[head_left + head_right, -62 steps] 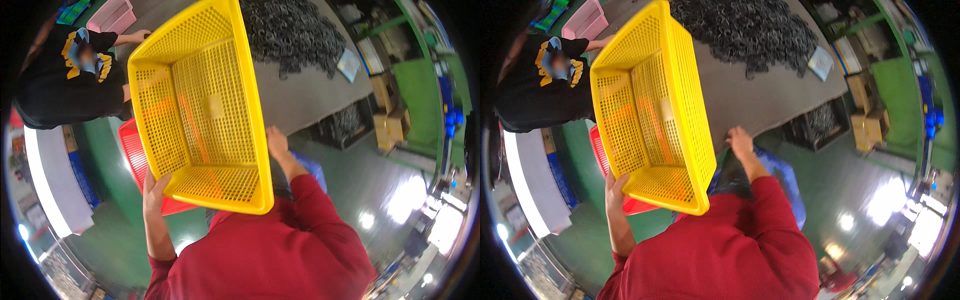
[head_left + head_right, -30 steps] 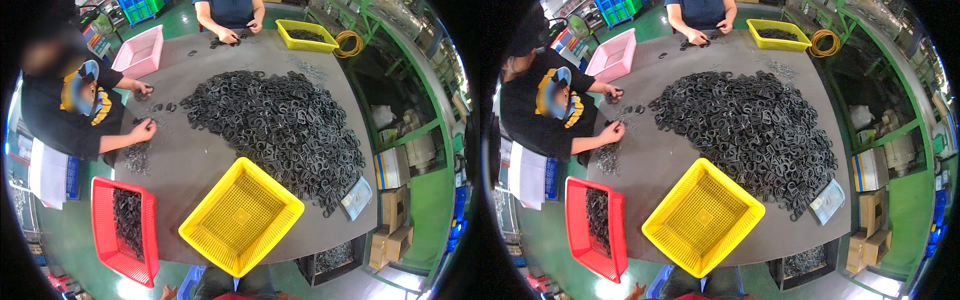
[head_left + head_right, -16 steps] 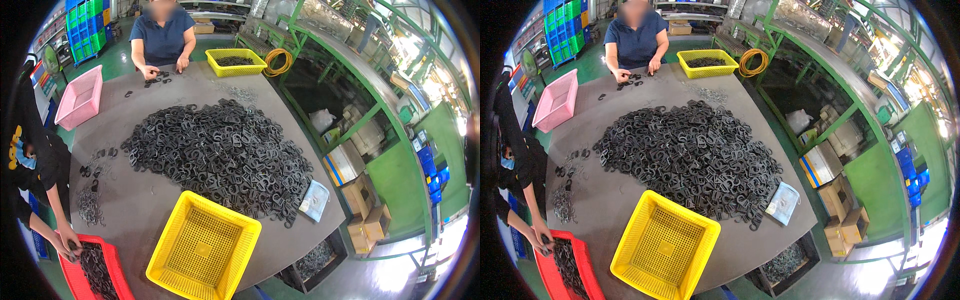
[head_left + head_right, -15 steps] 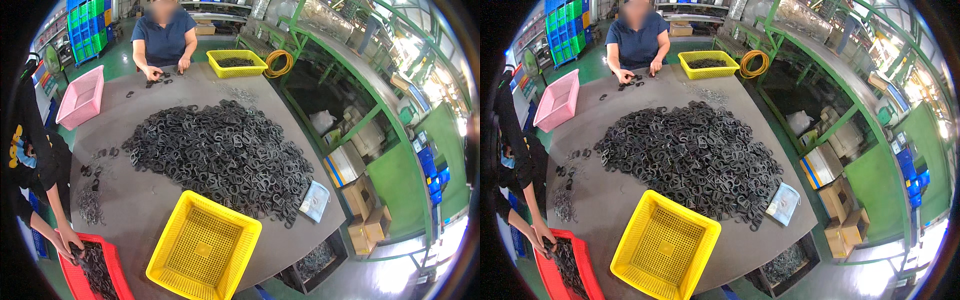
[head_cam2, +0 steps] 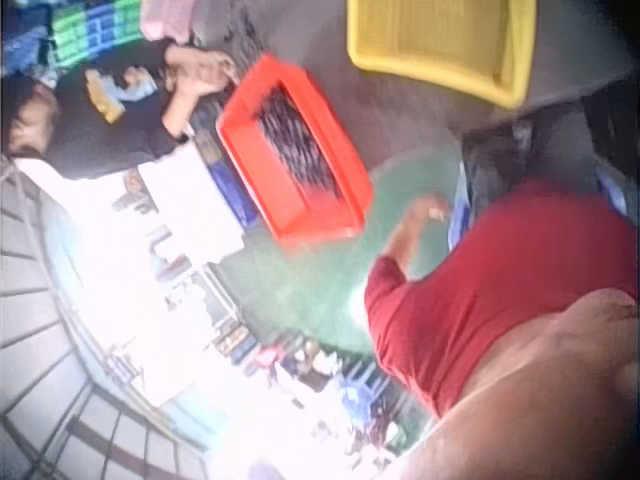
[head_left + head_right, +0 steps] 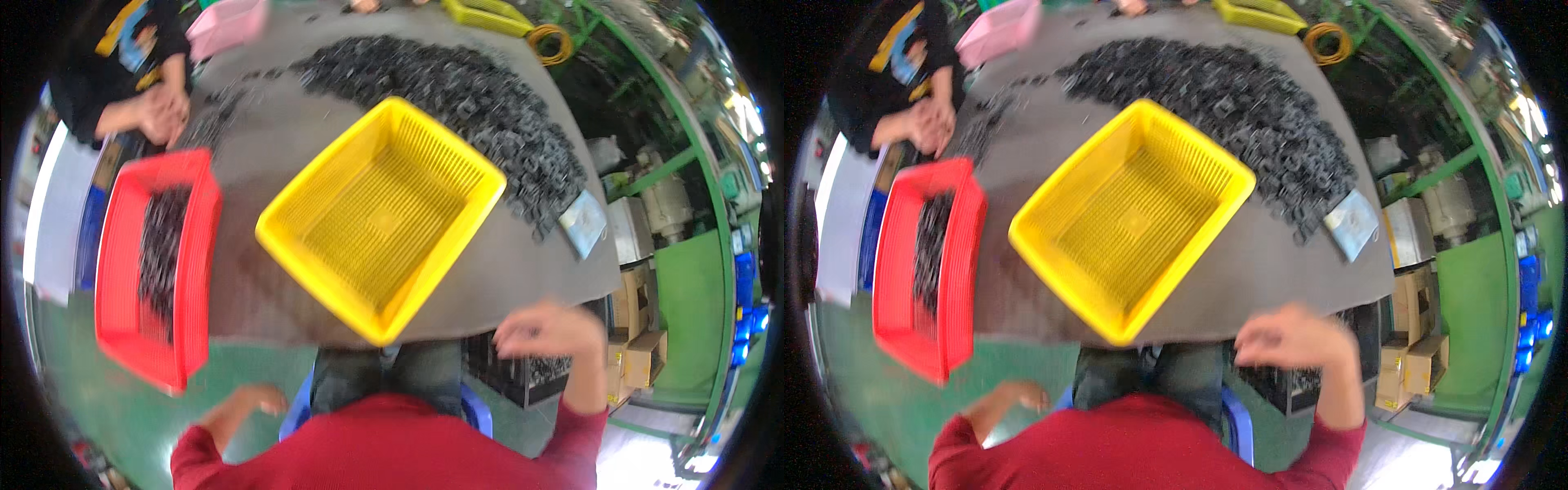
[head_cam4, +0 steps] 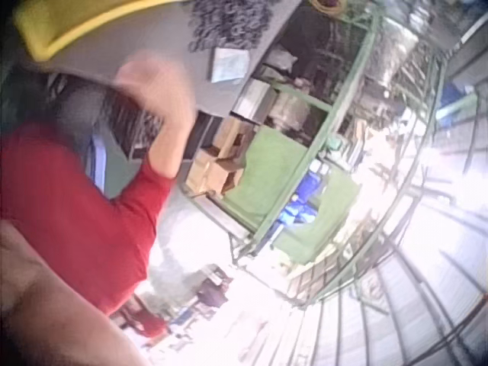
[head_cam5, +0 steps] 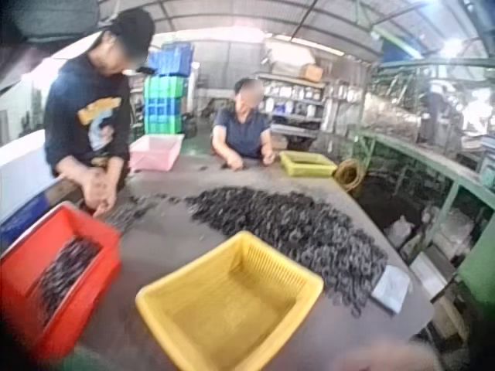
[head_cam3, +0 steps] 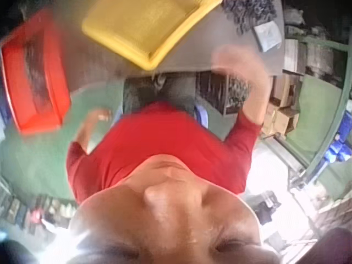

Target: The person sits at a table and sorts small black metal parts from a large pile into a yellow basket. They pick up parts by hand, inspect them, and place them into the basket while other workers sort similar parts nearby.

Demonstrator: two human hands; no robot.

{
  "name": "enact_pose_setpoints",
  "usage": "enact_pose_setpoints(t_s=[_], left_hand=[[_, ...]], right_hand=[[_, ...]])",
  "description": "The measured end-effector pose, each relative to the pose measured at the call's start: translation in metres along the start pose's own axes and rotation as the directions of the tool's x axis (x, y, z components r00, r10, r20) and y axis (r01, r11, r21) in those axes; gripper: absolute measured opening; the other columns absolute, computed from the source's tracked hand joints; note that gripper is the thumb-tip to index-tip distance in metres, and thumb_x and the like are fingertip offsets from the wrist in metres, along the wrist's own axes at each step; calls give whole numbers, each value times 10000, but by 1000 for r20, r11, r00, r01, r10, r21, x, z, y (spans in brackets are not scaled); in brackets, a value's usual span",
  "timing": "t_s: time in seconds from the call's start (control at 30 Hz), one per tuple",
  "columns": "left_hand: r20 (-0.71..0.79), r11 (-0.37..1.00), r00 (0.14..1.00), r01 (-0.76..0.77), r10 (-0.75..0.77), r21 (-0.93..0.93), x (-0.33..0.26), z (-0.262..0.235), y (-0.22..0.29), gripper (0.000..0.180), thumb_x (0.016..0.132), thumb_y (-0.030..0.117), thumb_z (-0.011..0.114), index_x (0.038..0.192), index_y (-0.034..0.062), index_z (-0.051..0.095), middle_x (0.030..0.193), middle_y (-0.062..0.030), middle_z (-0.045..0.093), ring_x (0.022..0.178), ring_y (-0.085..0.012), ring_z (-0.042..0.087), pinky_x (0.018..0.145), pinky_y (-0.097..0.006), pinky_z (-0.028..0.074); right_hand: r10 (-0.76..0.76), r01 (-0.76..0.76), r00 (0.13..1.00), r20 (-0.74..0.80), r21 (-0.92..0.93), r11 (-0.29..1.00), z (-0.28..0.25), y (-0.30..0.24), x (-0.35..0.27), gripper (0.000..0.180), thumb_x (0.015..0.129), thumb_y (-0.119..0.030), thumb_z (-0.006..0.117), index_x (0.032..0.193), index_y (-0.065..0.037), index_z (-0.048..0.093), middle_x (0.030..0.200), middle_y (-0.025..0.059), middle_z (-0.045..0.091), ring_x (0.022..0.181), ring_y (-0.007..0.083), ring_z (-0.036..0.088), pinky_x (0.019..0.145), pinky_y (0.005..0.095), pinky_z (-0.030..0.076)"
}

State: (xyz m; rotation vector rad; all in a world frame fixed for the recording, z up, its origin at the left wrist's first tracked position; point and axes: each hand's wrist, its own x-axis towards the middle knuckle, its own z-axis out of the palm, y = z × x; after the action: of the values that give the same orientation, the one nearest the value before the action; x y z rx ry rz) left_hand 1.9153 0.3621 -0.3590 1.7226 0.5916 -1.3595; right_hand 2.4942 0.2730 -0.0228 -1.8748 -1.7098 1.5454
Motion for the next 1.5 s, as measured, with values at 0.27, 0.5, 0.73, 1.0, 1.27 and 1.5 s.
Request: enact_pose_setpoints(t_s=[0.27, 0.5, 0.73, 1.0, 1.27, 1.5], left_hand=[[-785, 787, 518, -613, 341, -63, -177, -80, 205, 392, 947, 283, 456, 1245, 35, 517, 965, -80, 680, 932, -162, 620, 825, -302, 481], [-964, 149, 113, -977, -240, -152, -162, -120, 219, 693, 928, 391, 497, 1440, 56, 172, 1374, -88, 403, 1245, -158, 396, 918, -357, 420], [-951, 539, -287, -822, -113, 184, -168, -39, 240, 771, 737, -54, 514, 1421, 11, 165, 1406, -150, 320, 1317, -225, 303, 1077, -326, 238], [-941, 478, 267, -811, -207, -336, -110, 44, 234, 776, 721, -104, 390, 1434, 32, 116, 1434, -207, 273, 1338, -292, 279, 1073, -344, 238], [-906, 886, -368, -463, -208, -15, -114, 14, 242, 735, 755, -60, 511, 1397, -36, 153, 1429, -237, 233, 1337, -409, 202, 1090, -462, 181], [-920, 941, -361, -227, 157, 249, -132, -98, 283, 683, 753, -57, 515, 1376, -13, 238, 1413, -210, 285, 1334, -403, 224, 1087, -493, 180]], right_hand=[[-389, -276, 478, -788, -555, 785, -105, -7, 153, 758, 779, -432, 641, 1343, -31, 331, 1281, 221, 478, 1186, 331, 473, 965, 416, 402], [-362, -228, 483, -797, -513, 827, -58, -31, 127, 281, 826, -280, 595, 1034, -91, 606, 964, 160, 649, 918, 325, 618, 798, 433, 477], [-264, 207, 561, -785, -176, 962, 148, -4, -72, 439, 828, 6, 534, 1246, 16, 399, 1084, 200, 589, 1030, 299, 593, 880, 362, 451], [136, -158, 826, -546, 8, 987, 254, 79, -60, 507, 805, -64, 568, 1271, -5, 376, 1034, 239, 602, 1011, 364, 581, 847, 416, 466], [72, -386, 798, -598, -416, 823, 103, 42, -34, 358, 778, -445, 606, 913, -118, 667, 880, 137, 662, 887, 323, 624, 763, 437, 490], [-96, -481, -47, -994, -61, 875, -167, 244, 38, 510, 845, -435, 560, 1209, -81, 514, 1227, 194, 500, 1137, 378, 473, 921, 458, 402]])
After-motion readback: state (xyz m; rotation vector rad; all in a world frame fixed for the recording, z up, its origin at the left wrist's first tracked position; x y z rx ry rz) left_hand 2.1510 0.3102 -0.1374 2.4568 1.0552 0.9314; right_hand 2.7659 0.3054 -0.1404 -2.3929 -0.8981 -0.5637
